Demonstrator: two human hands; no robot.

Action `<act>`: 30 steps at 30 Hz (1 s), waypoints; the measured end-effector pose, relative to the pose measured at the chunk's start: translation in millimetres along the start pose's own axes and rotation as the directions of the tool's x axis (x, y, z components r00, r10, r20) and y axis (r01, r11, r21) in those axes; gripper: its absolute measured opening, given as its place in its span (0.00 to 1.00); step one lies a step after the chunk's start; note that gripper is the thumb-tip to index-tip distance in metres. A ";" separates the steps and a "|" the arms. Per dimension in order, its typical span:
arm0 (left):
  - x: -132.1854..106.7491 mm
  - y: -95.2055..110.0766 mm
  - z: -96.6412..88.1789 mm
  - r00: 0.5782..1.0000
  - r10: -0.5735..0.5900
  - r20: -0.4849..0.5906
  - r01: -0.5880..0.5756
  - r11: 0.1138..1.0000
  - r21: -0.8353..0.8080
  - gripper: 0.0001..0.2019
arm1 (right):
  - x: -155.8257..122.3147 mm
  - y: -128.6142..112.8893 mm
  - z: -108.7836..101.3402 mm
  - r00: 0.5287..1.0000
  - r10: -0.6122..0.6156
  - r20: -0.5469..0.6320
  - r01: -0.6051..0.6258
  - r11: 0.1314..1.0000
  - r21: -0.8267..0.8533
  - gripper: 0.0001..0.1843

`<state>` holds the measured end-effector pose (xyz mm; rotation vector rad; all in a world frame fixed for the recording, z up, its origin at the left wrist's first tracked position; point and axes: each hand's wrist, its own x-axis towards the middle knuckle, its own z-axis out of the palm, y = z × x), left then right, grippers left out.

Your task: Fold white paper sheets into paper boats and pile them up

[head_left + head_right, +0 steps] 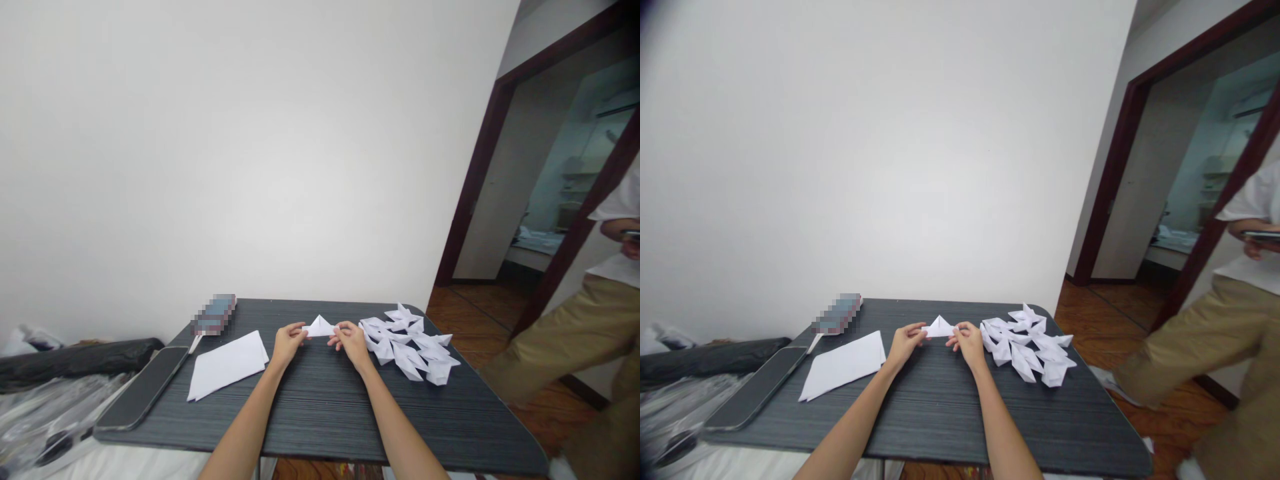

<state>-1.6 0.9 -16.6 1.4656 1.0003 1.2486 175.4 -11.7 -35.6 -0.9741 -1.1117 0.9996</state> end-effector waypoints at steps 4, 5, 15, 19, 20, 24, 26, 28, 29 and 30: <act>1.6 -6.6 -3.5 1.000 0.005 -0.017 -0.003 0.994 0.111 0.11 | 1.1 5.2 -3.1 0.999 -0.034 -0.027 0.029 0.986 -0.165 0.12; 1.6 -7.6 -4.4 0.999 0.024 -0.034 -0.018 0.988 0.154 0.10 | 1.1 5.6 -4.1 0.997 -0.059 -0.039 0.049 0.973 -0.226 0.10; -1.4 -3.8 -3.8 0.989 0.142 -0.033 -0.128 0.954 0.270 0.10 | 0.8 3.2 -7.9 0.987 -0.145 -0.066 0.124 0.961 -0.248 0.04; -5.8 3.0 0.9 0.975 0.222 0.020 -0.219 0.940 0.261 0.10 | -0.3 0.3 -7.1 0.982 -0.170 -0.079 0.144 0.955 -0.260 0.06; -6.6 4.1 1.8 0.973 0.226 0.034 -0.227 0.934 0.275 0.10 | -0.7 -1.0 -6.9 0.981 -0.180 -0.080 0.150 0.946 -0.286 0.06; -7.9 4.4 2.7 0.968 0.234 0.091 -0.250 0.921 0.298 0.10 | -2.0 -6.1 -5.9 0.976 -0.209 -0.068 0.166 0.905 -0.391 0.09; -7.5 3.3 2.3 0.964 0.242 0.113 -0.265 0.917 0.298 0.09 | -2.2 -7.2 -5.2 0.975 -0.212 -0.064 0.166 0.893 -0.418 0.10; -6.8 2.3 1.9 0.963 0.246 0.108 -0.268 0.914 0.306 0.10 | -2.4 -7.6 -4.5 0.975 -0.213 -0.057 0.168 0.888 -0.429 0.11; -6.6 2.0 1.8 0.964 0.245 0.100 -0.264 0.912 0.313 0.10 | -2.5 -7.6 -4.2 0.976 -0.213 -0.052 0.171 0.886 -0.431 0.10; -6.3 1.9 1.8 0.965 0.244 0.092 -0.261 0.911 0.319 0.10 | -2.6 -7.5 -3.9 0.976 -0.213 -0.049 0.172 0.885 -0.433 0.10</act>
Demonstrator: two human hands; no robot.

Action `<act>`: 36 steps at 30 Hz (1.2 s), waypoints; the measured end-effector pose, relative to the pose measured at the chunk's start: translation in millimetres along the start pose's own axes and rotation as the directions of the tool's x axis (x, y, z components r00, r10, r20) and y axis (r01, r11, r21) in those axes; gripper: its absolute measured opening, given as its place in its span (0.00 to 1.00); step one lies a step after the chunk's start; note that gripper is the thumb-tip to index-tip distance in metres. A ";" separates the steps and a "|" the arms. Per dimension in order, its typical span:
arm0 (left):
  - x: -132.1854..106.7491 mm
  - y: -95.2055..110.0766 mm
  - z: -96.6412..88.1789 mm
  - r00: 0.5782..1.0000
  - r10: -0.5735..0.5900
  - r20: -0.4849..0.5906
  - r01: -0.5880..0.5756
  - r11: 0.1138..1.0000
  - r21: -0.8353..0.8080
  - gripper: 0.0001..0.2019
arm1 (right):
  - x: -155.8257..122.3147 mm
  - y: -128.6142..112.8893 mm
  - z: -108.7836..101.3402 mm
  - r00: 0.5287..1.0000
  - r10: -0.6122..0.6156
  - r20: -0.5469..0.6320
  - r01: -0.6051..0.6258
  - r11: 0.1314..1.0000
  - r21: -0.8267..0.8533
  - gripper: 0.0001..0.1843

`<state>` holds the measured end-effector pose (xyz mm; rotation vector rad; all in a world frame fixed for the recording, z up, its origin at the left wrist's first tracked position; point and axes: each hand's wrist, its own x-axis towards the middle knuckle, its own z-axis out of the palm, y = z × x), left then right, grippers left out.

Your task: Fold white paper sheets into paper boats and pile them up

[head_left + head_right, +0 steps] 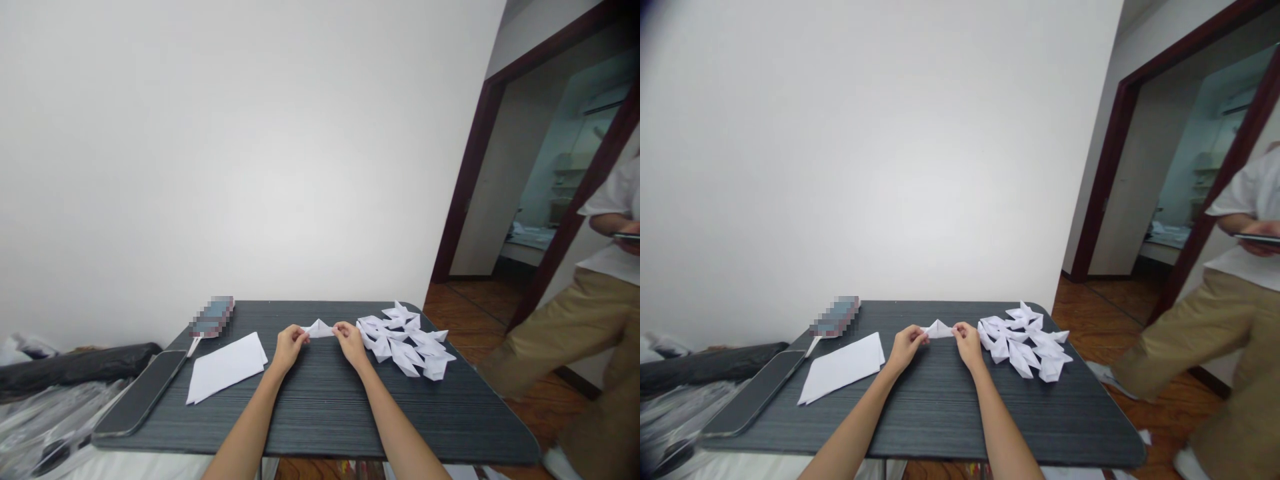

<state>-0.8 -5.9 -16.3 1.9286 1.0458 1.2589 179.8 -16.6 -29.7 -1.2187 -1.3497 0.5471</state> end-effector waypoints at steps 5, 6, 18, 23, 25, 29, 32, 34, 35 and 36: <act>-0.2 1.0 0.4 1.000 0.016 0.001 -0.016 1.000 0.016 0.09 | -0.3 1.2 0.3 1.000 0.004 0.007 -0.004 1.000 0.003 0.09; -0.4 1.3 0.4 1.000 0.019 -0.001 -0.019 1.000 0.018 0.09 | -0.2 2.0 0.2 1.000 0.004 0.005 -0.004 1.000 0.007 0.09; 1.5 -3.3 -4.0 0.998 -0.063 -0.020 0.066 0.927 0.369 0.07 | -0.7 11.3 0.3 1.000 -0.015 0.021 0.019 0.976 -0.218 0.08; 4.0 -11.5 -1.2 0.997 -0.074 -0.010 0.070 0.881 0.468 0.06 | -3.1 10.9 2.0 0.996 -0.066 0.053 0.081 0.926 -0.368 0.07; 4.8 -13.4 0.6 0.997 -0.072 -0.019 0.072 0.867 0.493 0.05 | -4.0 9.4 2.4 0.995 -0.080 0.058 0.096 0.910 -0.404 0.06; 4.5 -11.8 4.7 1.000 -0.018 -0.009 0.020 0.831 0.556 0.06 | -6.6 3.7 2.4 0.987 -0.130 0.096 0.160 0.870 -0.467 0.07; 1.9 -5.8 7.1 0.997 0.047 0.068 -0.079 0.784 0.615 0.09 | -9.8 -2.1 2.8 0.978 -0.148 0.146 0.203 0.832 -0.517 0.09; -1.7 -0.1 7.9 0.987 0.069 0.145 -0.149 0.728 0.669 0.11 | -13.3 -6.6 3.5 0.973 -0.139 0.187 0.221 0.804 -0.552 0.11; -4.1 3.0 7.9 0.980 0.066 0.187 -0.180 0.689 0.702 0.12 | -15.8 -9.0 3.8 0.969 -0.134 0.210 0.232 0.787 -0.571 0.11; -6.9 6.3 7.7 0.973 0.057 0.225 -0.208 0.645 0.735 0.12 | -18.7 -11.6 4.0 0.964 -0.128 0.233 0.245 0.765 -0.595 0.12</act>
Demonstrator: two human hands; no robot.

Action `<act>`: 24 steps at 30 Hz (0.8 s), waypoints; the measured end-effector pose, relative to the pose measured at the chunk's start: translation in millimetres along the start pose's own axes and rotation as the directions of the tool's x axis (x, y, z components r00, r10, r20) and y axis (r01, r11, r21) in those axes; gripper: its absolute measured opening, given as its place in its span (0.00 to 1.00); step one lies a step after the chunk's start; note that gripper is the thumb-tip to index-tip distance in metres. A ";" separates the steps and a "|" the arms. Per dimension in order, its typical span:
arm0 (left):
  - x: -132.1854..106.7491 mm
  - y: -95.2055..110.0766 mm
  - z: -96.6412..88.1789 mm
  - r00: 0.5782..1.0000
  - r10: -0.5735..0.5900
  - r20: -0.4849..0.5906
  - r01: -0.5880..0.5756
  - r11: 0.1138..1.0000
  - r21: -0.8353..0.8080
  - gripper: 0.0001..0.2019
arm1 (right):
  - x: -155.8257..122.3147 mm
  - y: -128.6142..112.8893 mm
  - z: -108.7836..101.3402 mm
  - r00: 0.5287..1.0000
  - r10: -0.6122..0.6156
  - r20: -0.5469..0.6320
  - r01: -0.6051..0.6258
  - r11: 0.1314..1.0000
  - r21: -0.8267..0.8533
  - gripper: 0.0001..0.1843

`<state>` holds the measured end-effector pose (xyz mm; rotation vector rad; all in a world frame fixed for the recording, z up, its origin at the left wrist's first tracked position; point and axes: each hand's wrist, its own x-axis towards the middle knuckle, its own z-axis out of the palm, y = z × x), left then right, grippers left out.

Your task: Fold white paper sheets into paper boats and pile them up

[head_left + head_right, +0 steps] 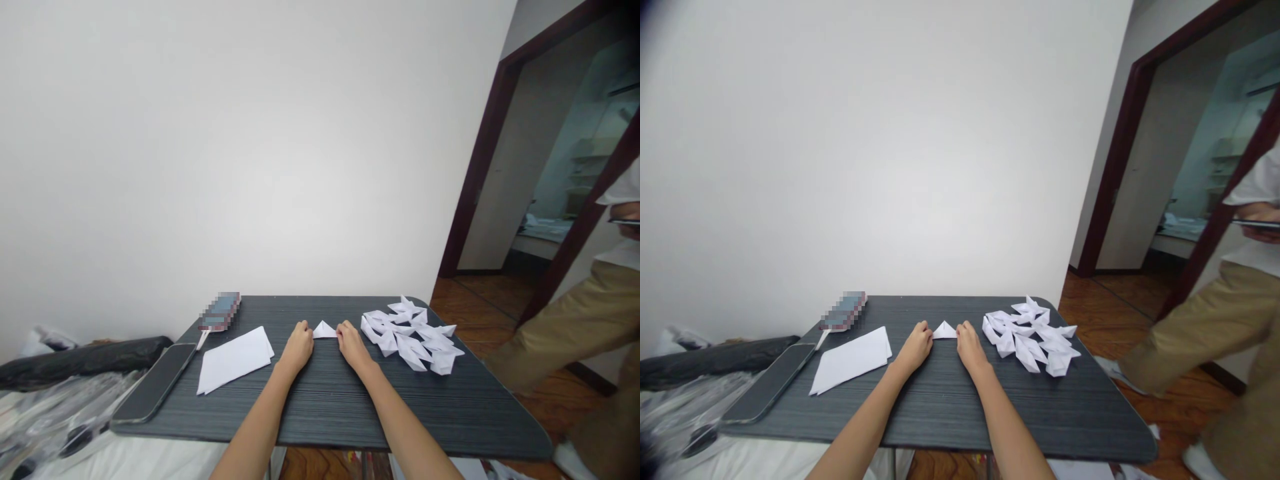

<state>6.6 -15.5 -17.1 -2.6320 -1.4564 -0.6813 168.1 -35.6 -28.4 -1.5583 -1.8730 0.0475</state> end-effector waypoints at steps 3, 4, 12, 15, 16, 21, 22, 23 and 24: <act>-9.3 7.7 -6.7 0.998 0.020 0.062 -0.029 0.988 0.152 0.13 | -9.6 -8.1 -4.8 0.998 -0.014 0.063 0.023 0.990 -0.139 0.14; -12.4 10.1 -8.7 0.998 0.011 0.065 -0.023 0.983 0.181 0.14 | -13.1 -10.4 -6.9 0.997 -0.004 0.078 0.019 0.981 -0.193 0.13; -21.1 22.2 -22.7 0.983 -0.132 0.130 0.108 0.979 0.174 0.19 | -22.7 -25.2 -16.9 0.970 0.125 0.207 -0.047 0.938 -0.345 0.21; -15.9 22.4 -24.8 0.978 -0.123 0.167 0.098 0.983 0.153 0.18 | -18.5 -29.5 -17.0 0.967 0.123 0.222 -0.038 0.934 -0.355 0.19; -13.3 22.4 -24.1 0.979 -0.106 0.172 0.080 0.985 0.150 0.18 | -16.7 -30.1 -17.1 0.966 0.117 0.230 -0.029 0.935 -0.355 0.19; 2.3 23.8 -13.4 0.968 -0.008 0.250 -0.022 0.993 0.118 0.16 | -5.9 -30.9 -16.5 0.953 0.088 0.289 0.022 0.934 -0.358 0.15; 4.9 23.8 -11.3 0.961 -0.013 0.277 -0.019 0.994 0.111 0.16 | -3.4 -31.3 -16.0 0.947 0.087 0.308 0.030 0.934 -0.356 0.15; 6.8 23.5 -9.9 0.954 -0.026 0.300 -0.006 0.994 0.106 0.15 | -0.9 -31.7 -15.8 0.939 0.092 0.330 0.033 0.935 -0.353 0.15; 8.0 22.8 -9.1 0.947 -0.043 0.317 0.012 0.995 0.102 0.15 | 1.7 -32.0 -15.8 0.929 0.104 0.354 0.028 0.937 -0.349 0.15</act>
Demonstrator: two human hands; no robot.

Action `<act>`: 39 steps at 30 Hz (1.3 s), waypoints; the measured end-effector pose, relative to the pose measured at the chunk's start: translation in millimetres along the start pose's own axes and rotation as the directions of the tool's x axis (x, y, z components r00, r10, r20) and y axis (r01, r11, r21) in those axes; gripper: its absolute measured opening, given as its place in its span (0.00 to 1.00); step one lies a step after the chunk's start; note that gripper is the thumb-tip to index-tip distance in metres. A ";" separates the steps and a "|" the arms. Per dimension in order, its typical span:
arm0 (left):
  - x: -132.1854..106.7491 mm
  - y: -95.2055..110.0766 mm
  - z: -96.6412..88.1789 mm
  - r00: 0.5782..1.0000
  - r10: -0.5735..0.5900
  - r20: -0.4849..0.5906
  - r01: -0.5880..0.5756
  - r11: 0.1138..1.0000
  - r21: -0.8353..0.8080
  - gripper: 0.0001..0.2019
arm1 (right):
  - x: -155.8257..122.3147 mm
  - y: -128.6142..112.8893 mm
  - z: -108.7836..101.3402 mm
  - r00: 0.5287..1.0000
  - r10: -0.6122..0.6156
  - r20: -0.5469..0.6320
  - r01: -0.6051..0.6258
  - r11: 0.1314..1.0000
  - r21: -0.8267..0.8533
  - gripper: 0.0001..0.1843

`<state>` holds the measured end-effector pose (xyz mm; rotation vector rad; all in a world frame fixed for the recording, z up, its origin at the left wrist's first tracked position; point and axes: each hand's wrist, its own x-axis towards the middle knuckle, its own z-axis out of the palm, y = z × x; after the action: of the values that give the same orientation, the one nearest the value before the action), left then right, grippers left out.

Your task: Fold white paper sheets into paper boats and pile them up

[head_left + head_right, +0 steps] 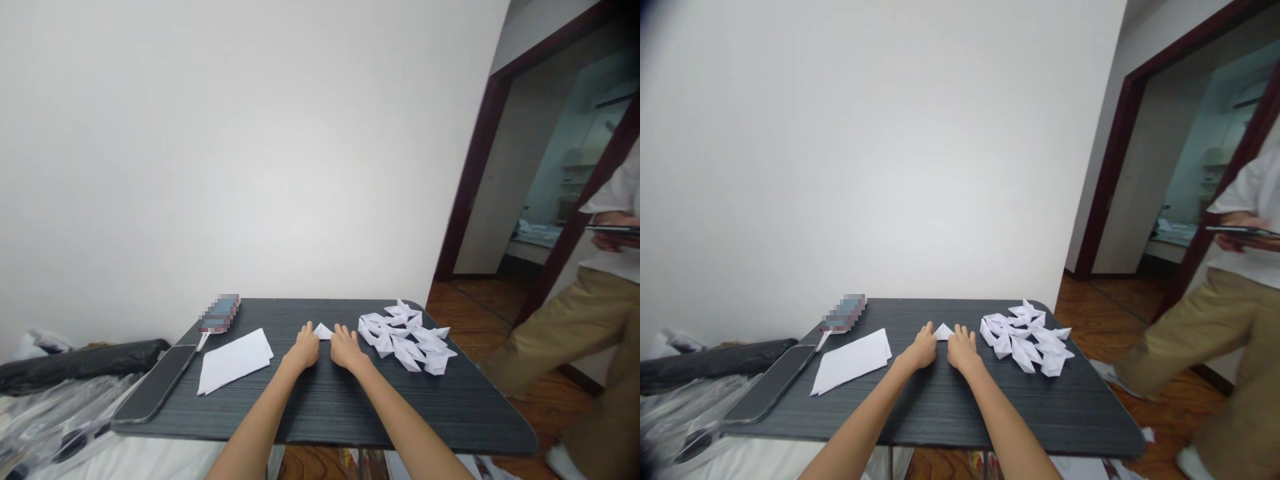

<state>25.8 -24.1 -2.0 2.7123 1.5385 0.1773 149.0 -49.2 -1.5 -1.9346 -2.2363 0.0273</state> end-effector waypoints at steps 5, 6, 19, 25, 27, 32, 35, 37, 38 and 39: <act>-4.1 -8.9 -3.1 0.995 -0.080 0.054 0.082 0.996 -0.038 0.15 | 6.4 9.1 -9.5 0.978 0.085 0.191 -0.098 0.993 0.063 0.17; -5.4 -10.5 -4.0 0.995 -0.083 0.060 0.086 0.995 -0.041 0.14 | 6.1 13.2 -11.4 0.972 0.077 0.222 -0.098 0.992 0.085 0.16; 14.1 -5.0 -0.1 0.976 0.037 -0.213 -0.084 0.973 -0.213 0.09 | -21.6 18.9 18.9 0.966 0.104 -0.238 -0.056 0.979 0.198 0.20; 19.4 -8.4 -3.3 0.967 0.068 -0.247 -0.119 0.973 -0.200 0.13 | 1.6 30.3 30.1 0.878 0.268 -0.395 -0.019 0.846 0.532 0.17; 21.6 -7.7 -3.3 0.966 0.014 -0.260 -0.081 0.966 -0.247 0.13 | 8.3 30.4 31.2 0.864 0.314 -0.394 -0.014 0.797 0.604 0.14; 27.4 -4.2 0.6 0.946 -0.022 -0.325 -0.087 0.944 -0.318 0.13 | 17.1 19.6 25.9 0.896 0.340 -0.284 -0.083 0.759 0.646 0.17; 28.5 -2.6 4.2 0.922 -0.040 -0.385 -0.105 0.931 -0.350 0.13 | 21.3 14.9 21.7 0.905 0.352 -0.238 -0.125 0.755 0.643 0.16; 28.0 -1.3 6.6 0.908 -0.061 -0.414 -0.118 0.912 -0.393 0.14 | 24.0 14.6 21.0 0.912 0.341 -0.229 -0.116 0.748 0.654 0.16; 27.6 -0.5 7.7 0.904 -0.067 -0.423 -0.127 0.901 -0.415 0.14 | 25.3 15.1 21.4 0.913 0.336 -0.231 -0.106 0.743 0.661 0.16; 27.2 0.4 8.8 0.900 -0.070 -0.429 -0.137 0.891 -0.433 0.14 | 26.6 16.0 22.2 0.914 0.331 -0.236 -0.094 0.737 0.670 0.17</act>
<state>40.9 -0.7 -8.3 2.4116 1.2992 1.0693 157.7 -18.3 -22.1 -1.6266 -1.4798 0.4122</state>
